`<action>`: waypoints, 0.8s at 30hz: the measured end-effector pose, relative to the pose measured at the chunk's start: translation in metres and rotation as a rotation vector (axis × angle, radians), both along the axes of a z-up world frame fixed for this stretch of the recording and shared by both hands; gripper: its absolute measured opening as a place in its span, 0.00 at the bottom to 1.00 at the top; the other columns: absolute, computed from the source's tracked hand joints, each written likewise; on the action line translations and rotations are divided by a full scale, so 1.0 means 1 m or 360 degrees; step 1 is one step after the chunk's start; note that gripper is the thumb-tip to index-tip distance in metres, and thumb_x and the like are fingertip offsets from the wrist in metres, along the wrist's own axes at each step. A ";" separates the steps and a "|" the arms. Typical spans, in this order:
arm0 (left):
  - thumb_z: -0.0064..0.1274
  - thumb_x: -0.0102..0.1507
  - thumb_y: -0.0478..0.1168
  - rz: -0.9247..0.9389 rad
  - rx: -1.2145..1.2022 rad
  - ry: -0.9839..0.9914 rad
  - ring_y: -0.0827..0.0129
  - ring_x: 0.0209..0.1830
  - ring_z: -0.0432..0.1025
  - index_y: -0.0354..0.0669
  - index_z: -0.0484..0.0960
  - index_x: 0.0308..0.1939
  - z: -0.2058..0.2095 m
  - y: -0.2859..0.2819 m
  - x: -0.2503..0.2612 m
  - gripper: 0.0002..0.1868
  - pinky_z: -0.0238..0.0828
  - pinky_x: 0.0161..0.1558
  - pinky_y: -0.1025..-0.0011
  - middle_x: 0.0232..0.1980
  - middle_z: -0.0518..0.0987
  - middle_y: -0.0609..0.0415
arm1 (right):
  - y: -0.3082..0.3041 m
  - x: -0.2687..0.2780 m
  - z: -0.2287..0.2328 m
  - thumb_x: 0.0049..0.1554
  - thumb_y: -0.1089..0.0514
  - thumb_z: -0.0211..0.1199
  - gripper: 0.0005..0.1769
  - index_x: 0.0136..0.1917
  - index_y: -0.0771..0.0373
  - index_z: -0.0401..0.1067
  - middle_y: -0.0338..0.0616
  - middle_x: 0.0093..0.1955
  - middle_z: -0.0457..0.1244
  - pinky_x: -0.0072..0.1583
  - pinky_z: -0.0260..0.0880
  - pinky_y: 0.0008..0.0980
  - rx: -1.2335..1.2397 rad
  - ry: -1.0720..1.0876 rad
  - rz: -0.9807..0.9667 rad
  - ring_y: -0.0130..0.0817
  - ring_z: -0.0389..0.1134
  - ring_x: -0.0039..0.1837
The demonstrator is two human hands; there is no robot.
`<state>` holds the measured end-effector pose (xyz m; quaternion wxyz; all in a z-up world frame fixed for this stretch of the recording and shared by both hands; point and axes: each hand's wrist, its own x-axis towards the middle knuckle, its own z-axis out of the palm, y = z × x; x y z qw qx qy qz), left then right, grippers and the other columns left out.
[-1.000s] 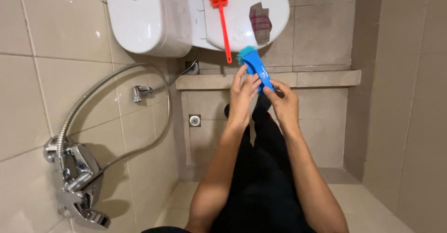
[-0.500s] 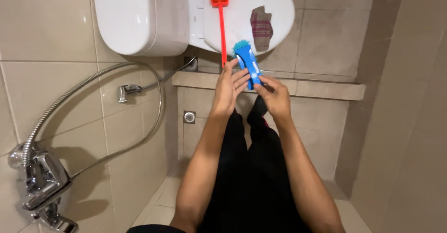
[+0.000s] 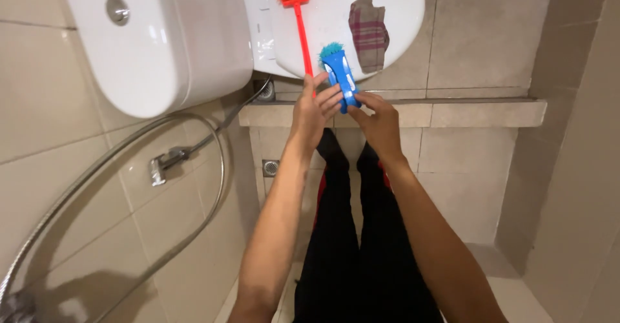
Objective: The person places cleaning tools on a toilet, wipes a shower head with a cloth, and then reattaches it before wiping the faucet and handles.
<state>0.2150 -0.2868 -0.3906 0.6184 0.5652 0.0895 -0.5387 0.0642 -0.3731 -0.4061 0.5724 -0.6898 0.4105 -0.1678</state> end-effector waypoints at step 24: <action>0.34 0.72 0.56 0.0048 0.0239 -0.0133 0.62 0.71 0.66 0.46 0.71 0.69 -0.154 -0.045 0.063 0.28 0.56 0.69 0.57 0.69 0.74 0.50 | -0.023 0.073 -0.148 0.59 0.63 0.68 0.14 0.59 0.63 0.76 0.45 0.53 0.70 0.49 0.74 0.29 0.0140 -0.0098 -0.0223 0.31 0.73 0.49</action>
